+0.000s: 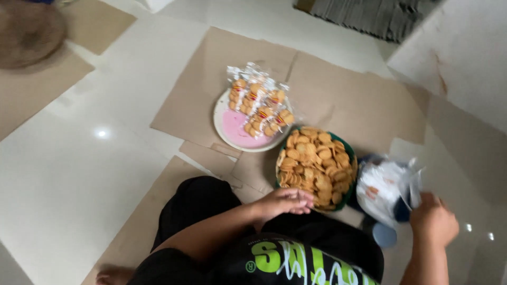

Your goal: Manually picking up individual cookies from a bowl and placing them into small plastic bags for packaging.

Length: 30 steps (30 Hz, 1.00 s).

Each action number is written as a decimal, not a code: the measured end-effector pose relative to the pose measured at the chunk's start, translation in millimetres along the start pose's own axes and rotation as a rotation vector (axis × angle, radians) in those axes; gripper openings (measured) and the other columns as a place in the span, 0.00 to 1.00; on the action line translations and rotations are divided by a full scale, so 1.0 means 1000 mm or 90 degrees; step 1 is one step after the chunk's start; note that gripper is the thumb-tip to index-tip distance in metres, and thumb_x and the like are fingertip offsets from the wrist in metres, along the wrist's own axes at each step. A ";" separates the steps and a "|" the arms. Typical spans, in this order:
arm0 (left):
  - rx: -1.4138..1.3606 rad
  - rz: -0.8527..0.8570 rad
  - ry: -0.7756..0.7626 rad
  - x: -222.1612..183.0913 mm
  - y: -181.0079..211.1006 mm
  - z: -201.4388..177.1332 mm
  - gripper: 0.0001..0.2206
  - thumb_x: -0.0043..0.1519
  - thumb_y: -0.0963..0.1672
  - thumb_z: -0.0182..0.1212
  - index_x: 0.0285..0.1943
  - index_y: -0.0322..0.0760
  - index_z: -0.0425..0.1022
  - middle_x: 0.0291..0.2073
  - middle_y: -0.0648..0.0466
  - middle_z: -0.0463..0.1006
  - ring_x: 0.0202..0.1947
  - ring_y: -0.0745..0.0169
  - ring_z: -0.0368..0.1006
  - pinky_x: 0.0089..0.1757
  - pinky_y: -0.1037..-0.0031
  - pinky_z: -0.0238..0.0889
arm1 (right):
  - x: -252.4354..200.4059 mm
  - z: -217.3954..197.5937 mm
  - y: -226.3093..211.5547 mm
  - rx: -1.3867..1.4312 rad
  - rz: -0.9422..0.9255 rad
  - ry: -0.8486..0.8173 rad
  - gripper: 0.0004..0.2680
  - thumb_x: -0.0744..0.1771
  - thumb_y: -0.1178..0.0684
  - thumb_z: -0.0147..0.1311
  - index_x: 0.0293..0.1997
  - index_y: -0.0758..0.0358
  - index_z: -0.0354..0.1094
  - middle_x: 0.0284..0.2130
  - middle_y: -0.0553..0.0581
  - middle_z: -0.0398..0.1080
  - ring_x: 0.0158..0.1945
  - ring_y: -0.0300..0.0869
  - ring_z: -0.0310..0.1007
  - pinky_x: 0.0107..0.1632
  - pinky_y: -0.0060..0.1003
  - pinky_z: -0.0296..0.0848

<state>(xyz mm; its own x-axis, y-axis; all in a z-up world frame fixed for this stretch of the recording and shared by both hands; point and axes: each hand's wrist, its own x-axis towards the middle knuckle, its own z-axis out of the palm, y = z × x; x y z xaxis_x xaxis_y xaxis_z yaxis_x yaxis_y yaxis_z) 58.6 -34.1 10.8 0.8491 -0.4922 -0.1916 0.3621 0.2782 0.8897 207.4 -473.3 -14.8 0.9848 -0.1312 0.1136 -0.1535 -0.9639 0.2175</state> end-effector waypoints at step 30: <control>-0.581 0.045 -0.122 0.069 0.020 0.010 0.32 0.56 0.57 0.65 0.70 0.48 0.70 0.57 0.38 0.75 0.54 0.31 0.74 0.49 0.46 0.73 | -0.081 -0.142 -0.158 0.727 -0.582 0.270 0.19 0.66 0.48 0.60 0.59 0.72 0.69 0.50 0.71 0.70 0.56 0.68 0.70 0.55 0.59 0.70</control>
<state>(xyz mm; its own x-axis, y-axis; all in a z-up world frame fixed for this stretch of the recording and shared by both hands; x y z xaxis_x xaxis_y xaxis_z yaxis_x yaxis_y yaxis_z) 120.7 -71.0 20.0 0.8322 -0.5544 -0.0063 0.5430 0.8128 0.2110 140.6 -277.8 79.3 0.5783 0.4738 0.6641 0.8155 -0.3583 -0.4545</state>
